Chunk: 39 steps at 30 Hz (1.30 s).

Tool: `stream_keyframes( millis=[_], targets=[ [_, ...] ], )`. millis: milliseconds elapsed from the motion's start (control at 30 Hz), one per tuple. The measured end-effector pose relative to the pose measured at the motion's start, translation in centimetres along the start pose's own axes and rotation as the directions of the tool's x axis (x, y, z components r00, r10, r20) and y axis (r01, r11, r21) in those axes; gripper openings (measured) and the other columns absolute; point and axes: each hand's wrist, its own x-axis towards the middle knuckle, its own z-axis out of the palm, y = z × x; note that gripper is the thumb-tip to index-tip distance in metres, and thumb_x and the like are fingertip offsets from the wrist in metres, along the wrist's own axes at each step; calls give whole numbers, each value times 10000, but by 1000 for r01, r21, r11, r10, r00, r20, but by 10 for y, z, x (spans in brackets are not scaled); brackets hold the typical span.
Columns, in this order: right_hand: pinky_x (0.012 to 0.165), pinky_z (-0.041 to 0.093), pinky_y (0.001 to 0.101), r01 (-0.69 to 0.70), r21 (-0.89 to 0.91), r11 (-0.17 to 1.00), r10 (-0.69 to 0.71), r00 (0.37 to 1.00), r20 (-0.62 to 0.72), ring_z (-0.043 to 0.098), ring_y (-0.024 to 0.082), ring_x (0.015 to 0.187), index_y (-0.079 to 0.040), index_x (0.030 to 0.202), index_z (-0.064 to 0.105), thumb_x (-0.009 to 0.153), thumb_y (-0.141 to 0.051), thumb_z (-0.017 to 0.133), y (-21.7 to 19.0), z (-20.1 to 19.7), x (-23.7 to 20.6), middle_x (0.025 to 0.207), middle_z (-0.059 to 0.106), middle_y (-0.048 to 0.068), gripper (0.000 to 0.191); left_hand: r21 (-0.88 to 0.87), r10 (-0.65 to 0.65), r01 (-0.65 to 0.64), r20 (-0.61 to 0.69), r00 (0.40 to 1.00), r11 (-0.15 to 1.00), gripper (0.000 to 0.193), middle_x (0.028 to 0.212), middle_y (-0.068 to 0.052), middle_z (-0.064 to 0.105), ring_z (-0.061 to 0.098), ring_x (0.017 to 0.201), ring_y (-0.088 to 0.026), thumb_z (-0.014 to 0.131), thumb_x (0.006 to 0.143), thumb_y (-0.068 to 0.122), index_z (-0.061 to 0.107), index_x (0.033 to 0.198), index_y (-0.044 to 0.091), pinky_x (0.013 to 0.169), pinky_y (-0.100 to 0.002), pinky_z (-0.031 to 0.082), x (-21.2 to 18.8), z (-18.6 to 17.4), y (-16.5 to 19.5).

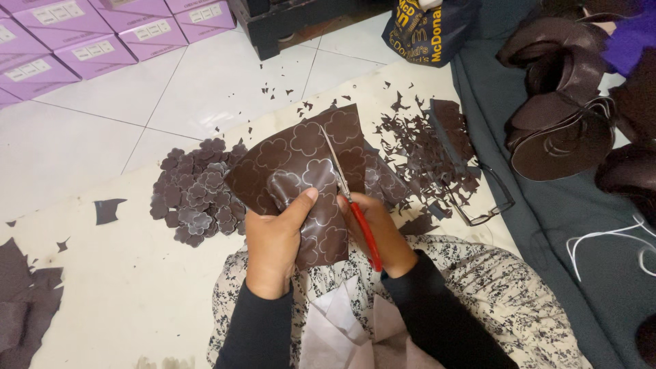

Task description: The person cuts flower-shaped pieces from a brown patterned sheet using red-handled scissors. The person holds the sheet with one hand and cuts along the outlines, placing finished pieces to the side.

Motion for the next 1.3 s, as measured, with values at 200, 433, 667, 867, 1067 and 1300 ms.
stream_keyframes(
  millis=[200, 433, 667, 867, 1067, 1300],
  targets=[
    [480, 359, 239, 77, -136, 988, -84, 995, -46, 424, 36, 554, -51, 841, 580, 1071, -351, 503, 7, 1, 0, 622, 452, -61, 385, -56, 33, -32, 14, 999, 998, 290, 1038, -65, 744, 715, 879, -137, 740, 855, -5, 677, 1137, 14, 791, -285, 581, 1, 1, -1],
    [466, 381, 249, 18, -138, 990, -26, 998, -63, 444, 51, 514, -70, 813, 569, 1054, -331, 503, 9, -2, 9, 601, 469, -55, 361, 57, 51, -49, -20, 999, 997, 175, 976, -45, 743, 678, 826, -117, 728, 916, 89, 715, 1069, 6, 746, -278, 554, 6, 0, -1],
    [437, 356, 226, -129, 227, 965, 152, 984, -88, 465, 50, 486, -97, 880, 651, 1010, -352, 565, 8, 3, 34, 636, 544, -52, 298, 95, 50, -51, 22, 999, 994, 131, 902, -27, 737, 670, 759, -100, 741, 899, 109, 727, 993, 20, 687, -269, 546, 25, -1, 1],
    [365, 344, 249, -145, 149, 978, 164, 979, -123, 435, 73, 391, -96, 863, 633, 1004, -433, 538, 3, 3, 56, 554, 501, -33, 377, 37, 23, -23, -7, 1000, 999, 103, 877, -21, 730, 670, 741, -104, 754, 876, 89, 732, 956, 29, 668, -261, 536, 50, 4, 0],
    [392, 368, 266, -138, 106, 985, 151, 980, -129, 435, 94, 407, -93, 803, 580, 1013, -475, 518, -11, -4, 73, 533, 455, -23, 441, -39, -25, 25, -13, 1000, 999, 118, 886, -52, 741, 696, 747, -136, 756, 861, 67, 722, 957, 7, 664, -276, 562, 70, 11, 3],
    [431, 347, 247, -47, -10, 999, 47, 998, -32, 427, 80, 473, -111, 726, 500, 1011, -530, 534, -44, -16, 65, 588, 460, -30, 507, -68, -53, 56, 37, 998, 996, 200, 945, -90, 757, 727, 778, -164, 747, 834, 37, 726, 1023, -23, 682, -298, 589, 70, 7, 17]
  ],
)
